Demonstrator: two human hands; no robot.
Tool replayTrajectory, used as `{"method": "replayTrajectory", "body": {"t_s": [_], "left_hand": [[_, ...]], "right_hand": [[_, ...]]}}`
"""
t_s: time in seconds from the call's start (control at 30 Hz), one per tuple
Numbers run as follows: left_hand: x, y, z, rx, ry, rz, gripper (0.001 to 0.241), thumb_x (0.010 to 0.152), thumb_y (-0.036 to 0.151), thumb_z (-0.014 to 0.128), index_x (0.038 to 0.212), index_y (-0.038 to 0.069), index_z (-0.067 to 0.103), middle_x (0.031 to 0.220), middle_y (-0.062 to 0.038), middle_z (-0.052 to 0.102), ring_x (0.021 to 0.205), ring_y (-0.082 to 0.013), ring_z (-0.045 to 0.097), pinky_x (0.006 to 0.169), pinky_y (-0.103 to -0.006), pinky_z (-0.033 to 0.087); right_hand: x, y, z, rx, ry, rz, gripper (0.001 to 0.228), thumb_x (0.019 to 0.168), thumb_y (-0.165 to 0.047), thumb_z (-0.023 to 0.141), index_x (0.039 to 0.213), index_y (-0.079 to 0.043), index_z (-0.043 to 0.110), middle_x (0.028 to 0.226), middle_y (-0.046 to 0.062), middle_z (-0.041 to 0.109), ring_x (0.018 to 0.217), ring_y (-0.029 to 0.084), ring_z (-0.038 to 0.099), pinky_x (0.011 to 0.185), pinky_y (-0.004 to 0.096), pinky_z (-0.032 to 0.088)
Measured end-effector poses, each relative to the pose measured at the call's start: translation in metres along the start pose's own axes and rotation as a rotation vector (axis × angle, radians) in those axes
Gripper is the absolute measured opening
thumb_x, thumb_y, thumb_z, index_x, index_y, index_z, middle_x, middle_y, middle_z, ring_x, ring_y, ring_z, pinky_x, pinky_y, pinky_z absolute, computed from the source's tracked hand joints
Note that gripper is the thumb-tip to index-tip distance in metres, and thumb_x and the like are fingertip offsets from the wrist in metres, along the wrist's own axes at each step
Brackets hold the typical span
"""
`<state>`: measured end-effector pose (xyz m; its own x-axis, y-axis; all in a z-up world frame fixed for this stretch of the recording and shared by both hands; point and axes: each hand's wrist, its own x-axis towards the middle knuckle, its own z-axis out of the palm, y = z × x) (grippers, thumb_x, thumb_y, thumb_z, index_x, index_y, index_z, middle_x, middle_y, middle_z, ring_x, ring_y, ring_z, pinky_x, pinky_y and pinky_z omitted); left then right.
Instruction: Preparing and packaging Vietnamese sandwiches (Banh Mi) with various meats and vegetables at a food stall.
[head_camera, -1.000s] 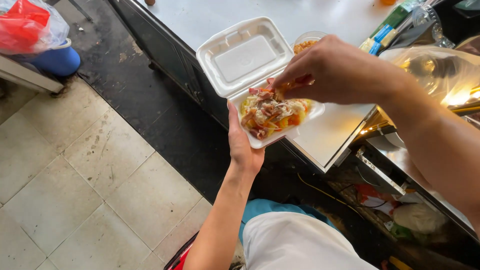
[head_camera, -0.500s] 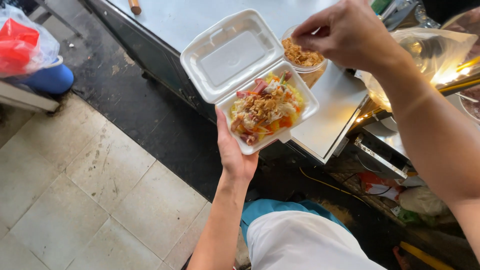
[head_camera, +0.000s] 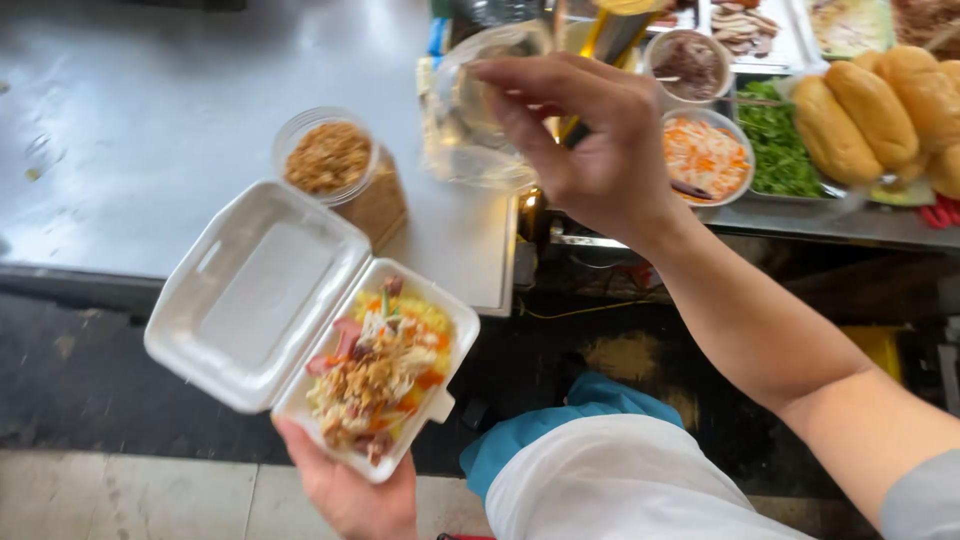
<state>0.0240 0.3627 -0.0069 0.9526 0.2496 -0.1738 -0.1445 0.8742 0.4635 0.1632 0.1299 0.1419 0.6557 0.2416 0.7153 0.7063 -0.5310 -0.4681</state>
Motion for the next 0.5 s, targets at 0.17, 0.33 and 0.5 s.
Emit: {"method": "replayTrajectory", "body": {"t_s": [0.17, 0.33, 0.5], "left_hand": [[-0.022, -0.041, -0.004, 0.258, 0.050, -0.077, 0.080, 0.096, 0.059, 0.053, 0.164, 0.028, 0.025, 0.160, -0.007, 0.043, 0.138, -0.0324, 0.051, 0.102, -0.0525, 0.052], [-0.055, -0.114, 0.033, 0.030, -0.083, -0.001, 0.064, 0.107, 0.045, 0.049, 0.163, 0.020, 0.030, 0.154, -0.017, 0.050, 0.135, -0.0402, 0.055, 0.098, -0.0596, 0.059], [-0.086, -0.196, 0.097, 0.121, -0.029, 0.085, 0.057, 0.108, 0.040, 0.041, 0.160, 0.019, 0.033, 0.145, -0.010, 0.056, 0.133, -0.0287, 0.057, 0.108, -0.0505, 0.054]], "right_hand": [[-0.123, 0.129, -0.101, -0.449, 0.016, 0.432, 0.030, 0.103, -0.025, 0.068, 0.125, -0.006, 0.073, 0.116, 0.018, 0.068, 0.102, 0.028, 0.062, 0.083, 0.039, 0.056], [-0.205, 0.214, -0.140, -0.685, -0.492, 0.931, 0.089, 0.086, -0.067, 0.065, 0.159, -0.023, 0.042, 0.132, 0.022, 0.051, 0.117, 0.040, 0.054, 0.090, 0.053, 0.050], [-0.235, 0.272, -0.139, 0.546, -0.040, 0.963, 0.079, 0.091, -0.007, 0.074, 0.160, -0.002, 0.036, 0.084, -0.001, 0.059, 0.075, 0.005, 0.055, 0.065, 0.014, 0.041]]}}
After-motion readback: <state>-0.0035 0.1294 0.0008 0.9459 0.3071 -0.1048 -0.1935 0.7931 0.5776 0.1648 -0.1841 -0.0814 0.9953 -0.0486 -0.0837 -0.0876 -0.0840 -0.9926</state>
